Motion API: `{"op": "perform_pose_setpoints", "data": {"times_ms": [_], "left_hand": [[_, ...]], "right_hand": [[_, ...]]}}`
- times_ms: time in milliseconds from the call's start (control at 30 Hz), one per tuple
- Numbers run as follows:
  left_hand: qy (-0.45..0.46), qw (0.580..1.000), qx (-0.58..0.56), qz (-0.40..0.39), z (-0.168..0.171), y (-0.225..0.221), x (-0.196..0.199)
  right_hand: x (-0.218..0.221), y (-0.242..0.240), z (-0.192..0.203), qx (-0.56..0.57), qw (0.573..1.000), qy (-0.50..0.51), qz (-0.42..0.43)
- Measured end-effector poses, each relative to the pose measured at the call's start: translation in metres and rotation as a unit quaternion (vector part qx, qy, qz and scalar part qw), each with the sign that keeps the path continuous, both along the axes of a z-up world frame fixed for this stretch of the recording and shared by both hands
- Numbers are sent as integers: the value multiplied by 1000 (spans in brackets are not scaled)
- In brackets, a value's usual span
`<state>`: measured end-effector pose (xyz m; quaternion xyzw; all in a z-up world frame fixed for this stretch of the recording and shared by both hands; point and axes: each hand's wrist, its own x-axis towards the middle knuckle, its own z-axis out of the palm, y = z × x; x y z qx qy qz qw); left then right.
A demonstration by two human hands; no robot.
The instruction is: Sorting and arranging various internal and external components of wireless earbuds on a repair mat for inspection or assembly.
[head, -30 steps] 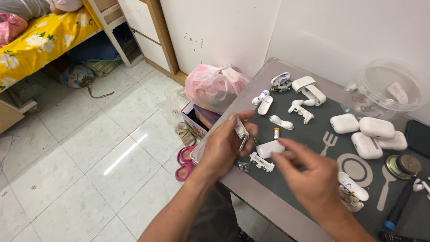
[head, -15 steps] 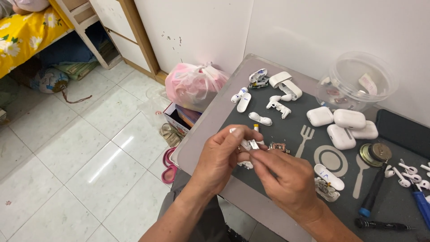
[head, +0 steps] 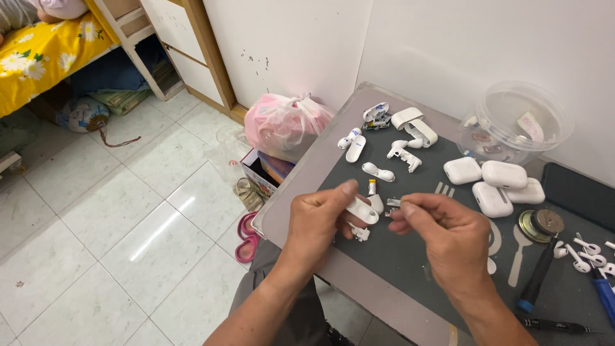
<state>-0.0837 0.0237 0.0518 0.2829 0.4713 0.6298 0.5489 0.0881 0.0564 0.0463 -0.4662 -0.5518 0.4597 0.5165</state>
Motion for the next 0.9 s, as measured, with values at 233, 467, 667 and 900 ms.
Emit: {"op": "perform_pose_setpoints", "data": {"times_ms": [233,467,667,900], "left_hand": [[26,998,-46,19,0,-3,-5],[-102,995,16,6,-17,1,-13],[-36,981,187,-45,-40,-11,-21],[-1,978,202,-59,-40,-16,-28]], "right_hand": [[7,3,12,-29,987,-157,-1],[15,9,8,-141,847,-488,154],[11,10,11,-170,808,-545,149],[12,12,11,-162,742,-627,172]]}}
